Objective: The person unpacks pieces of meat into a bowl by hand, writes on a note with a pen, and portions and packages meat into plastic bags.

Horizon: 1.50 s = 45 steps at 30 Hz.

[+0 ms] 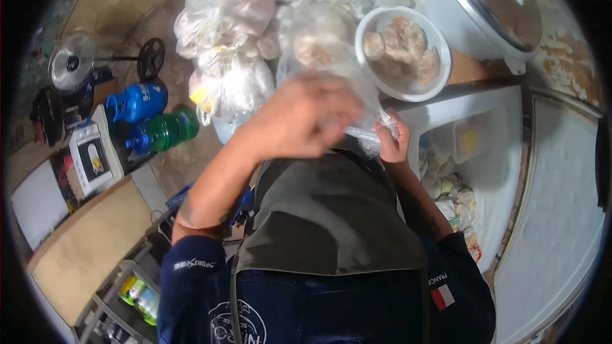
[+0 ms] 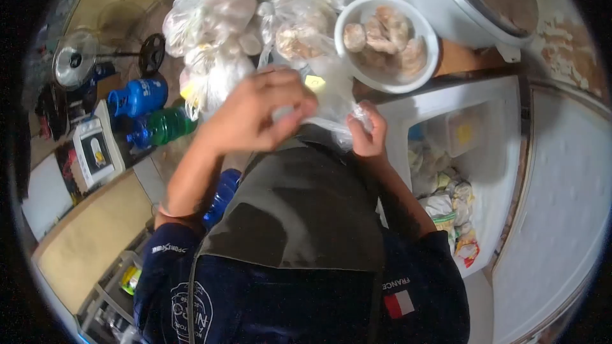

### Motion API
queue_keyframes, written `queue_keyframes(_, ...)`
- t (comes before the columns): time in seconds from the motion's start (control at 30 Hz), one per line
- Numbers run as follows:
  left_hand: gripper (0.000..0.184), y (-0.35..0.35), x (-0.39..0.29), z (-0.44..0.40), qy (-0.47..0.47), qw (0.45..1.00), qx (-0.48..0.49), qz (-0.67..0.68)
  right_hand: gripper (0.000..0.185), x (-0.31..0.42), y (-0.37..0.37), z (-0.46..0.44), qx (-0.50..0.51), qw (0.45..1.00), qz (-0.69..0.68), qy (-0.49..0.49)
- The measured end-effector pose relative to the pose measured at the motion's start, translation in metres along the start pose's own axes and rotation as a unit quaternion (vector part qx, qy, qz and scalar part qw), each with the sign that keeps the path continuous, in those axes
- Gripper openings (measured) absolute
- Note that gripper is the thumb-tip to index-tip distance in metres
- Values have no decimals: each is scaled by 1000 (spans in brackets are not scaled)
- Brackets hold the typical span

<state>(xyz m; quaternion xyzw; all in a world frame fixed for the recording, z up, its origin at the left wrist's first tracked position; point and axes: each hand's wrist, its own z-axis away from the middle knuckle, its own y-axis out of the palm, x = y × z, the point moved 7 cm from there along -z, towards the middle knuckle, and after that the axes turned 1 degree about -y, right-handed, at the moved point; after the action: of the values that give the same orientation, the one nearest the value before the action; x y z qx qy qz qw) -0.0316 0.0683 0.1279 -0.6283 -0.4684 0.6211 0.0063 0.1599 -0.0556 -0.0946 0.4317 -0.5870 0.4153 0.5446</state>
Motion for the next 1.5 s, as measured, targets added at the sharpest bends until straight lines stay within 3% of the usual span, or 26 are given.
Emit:
queue_keyframes(0.07, 11, -41, -89, -17, 197, 980, -29, 2, 30, -14, -2, -8, 9, 999, -8, 51)
queue_keyframes(0.13, 11, -39, -136, -25, 257, 966, 25, -25, 38, -2, 7, -12, 2, 993, -22, 119)
queue_keyframes(0.33, 13, 4, -164, -24, 251, 960, 118, -45, 41, 33, 22, -5, -115, 976, 4, 188)
queue_keyframes(0.47, 14, 15, -169, -24, 243, 959, 138, -41, 40, 12, 17, -14, 60, 982, -49, 173)
queue_keyframes(0.53, 15, 20, -168, -23, 235, 959, 153, -33, 38, 27, 17, -15, 37, 987, -38, 153)
queue_keyframes(0.6, 15, 25, -160, -21, 214, 960, 176, -23, 32, 52, 20, -24, 12, 990, -55, 129)
queue_keyframes(0.67, 16, 30, -137, -16, 167, 963, 210, -16, 26, 31, 8, -20, -11, 991, -70, 117)
queue_keyframes(0.73, 17, 37, -84, -3, 68, 963, 261, -11, 20, 33, 0, -19, -31, 989, -42, 135)
queue_keyframes(0.8, 19, 35, -11, 8, -37, 954, 297, -23, 22, 50, 1, -22, -13, 997, 42, 71)
queue_keyframes(0.87, 46, 12, 89, 24, -134, 931, 325, -101, 34, 53, 2, -22, 34, 996, 83, 26)
queue_keyframes(0.9, 58, 0, 130, 16, -220, 881, 380, -178, 39, 57, 9, -24, 65, 995, 74, 28)
queue_keyframes(0.93, 65, -9, 175, 7, -303, 878, 315, -195, 45, 61, 16, -24, 94, 993, 66, 30)
queue_keyframes(0.97, 75, -13, 204, -4, -296, 919, 191, -178, 50, 57, 22, -21, 124, 989, 36, 78)
queue_keyframes(1.07, 75, 18, 233, -21, -330, 928, 95, -143, 45, 32, 32, -10, 301, 919, 148, 206)
queue_keyframes(1.1, 76, 30, 242, -22, -336, 927, 52, -156, 39, 38, 36, -16, 285, 935, 165, 132)
queue_keyframes(1.17, 78, 57, 254, -7, -335, 904, -60, -259, 37, 34, 39, -19, 295, 933, 174, 107)
queue_keyframes(1.27, 78, 70, 210, 14, -285, 895, -164, -303, 35, 23, 40, -21, 272, 942, 166, 100)
queue_keyframes(1.33, 77, 103, 197, 44, -180, 911, -180, -325, 35, 16, 40, -23, 241, 953, 146, 115)
queue_keyframes(1.4, 75, 118, 191, 70, -196, 933, -177, -244, 37, 11, 37, -27, 207, 960, 120, 142)
queue_keyframes(1.5, 66, 109, 188, 79, -184, 945, -231, -141, 41, 2, 36, -39, 219, 942, 197, 162)
